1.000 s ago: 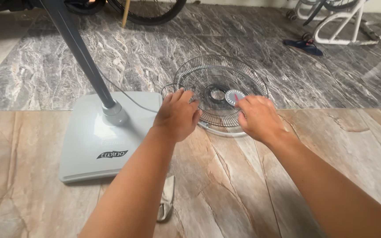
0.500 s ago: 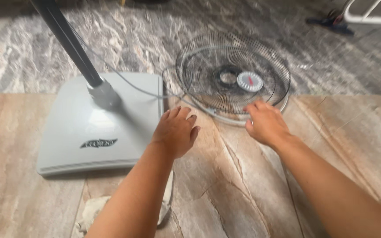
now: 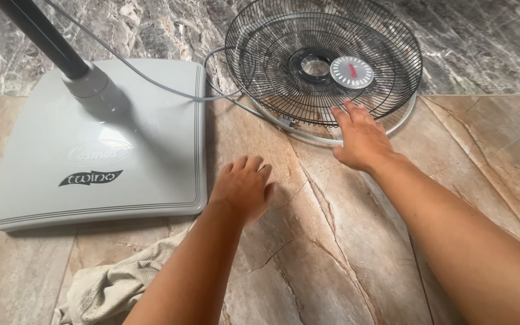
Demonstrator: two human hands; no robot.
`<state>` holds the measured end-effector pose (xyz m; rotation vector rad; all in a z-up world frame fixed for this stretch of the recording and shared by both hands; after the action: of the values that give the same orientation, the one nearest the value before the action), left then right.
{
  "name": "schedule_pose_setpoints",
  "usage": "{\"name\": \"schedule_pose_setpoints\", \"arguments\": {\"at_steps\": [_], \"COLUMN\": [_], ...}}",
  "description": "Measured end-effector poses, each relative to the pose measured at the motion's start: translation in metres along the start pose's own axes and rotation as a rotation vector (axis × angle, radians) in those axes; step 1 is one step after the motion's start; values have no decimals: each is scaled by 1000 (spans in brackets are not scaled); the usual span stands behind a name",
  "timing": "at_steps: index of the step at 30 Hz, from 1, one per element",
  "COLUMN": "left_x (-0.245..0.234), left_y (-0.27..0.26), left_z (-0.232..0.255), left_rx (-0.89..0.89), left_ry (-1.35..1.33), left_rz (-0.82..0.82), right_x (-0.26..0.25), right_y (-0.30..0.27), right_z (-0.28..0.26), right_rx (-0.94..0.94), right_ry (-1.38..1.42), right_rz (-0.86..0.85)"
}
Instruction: The person reassembles a standing electric fan by attaching the fan blades to the motor shaft, securing them with a nut, and then fitting the front and rear wire cages. The person uses hands to align and tighten components without additional tools.
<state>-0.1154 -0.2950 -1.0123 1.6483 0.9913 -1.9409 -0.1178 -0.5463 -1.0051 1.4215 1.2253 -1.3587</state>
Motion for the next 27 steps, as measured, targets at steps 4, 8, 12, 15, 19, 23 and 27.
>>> {"name": "schedule_pose_setpoints", "arguments": {"at_steps": [4, 8, 12, 15, 19, 23, 27], "left_x": [23, 38, 47, 48, 47, 38, 15], "left_y": [-9, -15, -28, -39, -54, -75, -105], "left_z": [-6, -10, -9, -10, -16, -25, -29], "left_rx": [-57, -84, -98, -112, -121, -138, -232], "left_ry": [-25, -52, -96, -125, -110, -154, -304], "left_rz": [-31, -37, -5, -10, 55, 126, 215], "right_x": [11, 25, 27, 28, 20, 7, -9], "right_y": [16, 18, 8, -3, -30, -56, -84], "right_z": [8, 18, 9, -7, -23, -33, -53], "right_rx": [5, 90, -169, -358, -511, -585, -673], "right_ry": [-16, -80, -380, -436, -315, -285, -350], "right_rz": [-47, -114, 106, 133, 217, 226, 229]}}
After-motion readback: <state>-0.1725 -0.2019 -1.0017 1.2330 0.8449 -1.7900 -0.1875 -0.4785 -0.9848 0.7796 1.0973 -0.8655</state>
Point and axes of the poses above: each hand's wrist, its own y-axis towards the middle knuckle, its own x-axis out of the palm, z = x × y, the point moved 4 cm from there along y, towards the middle knuckle, and after that the axes turned 1 degree about -x, right-handed, at the moved point
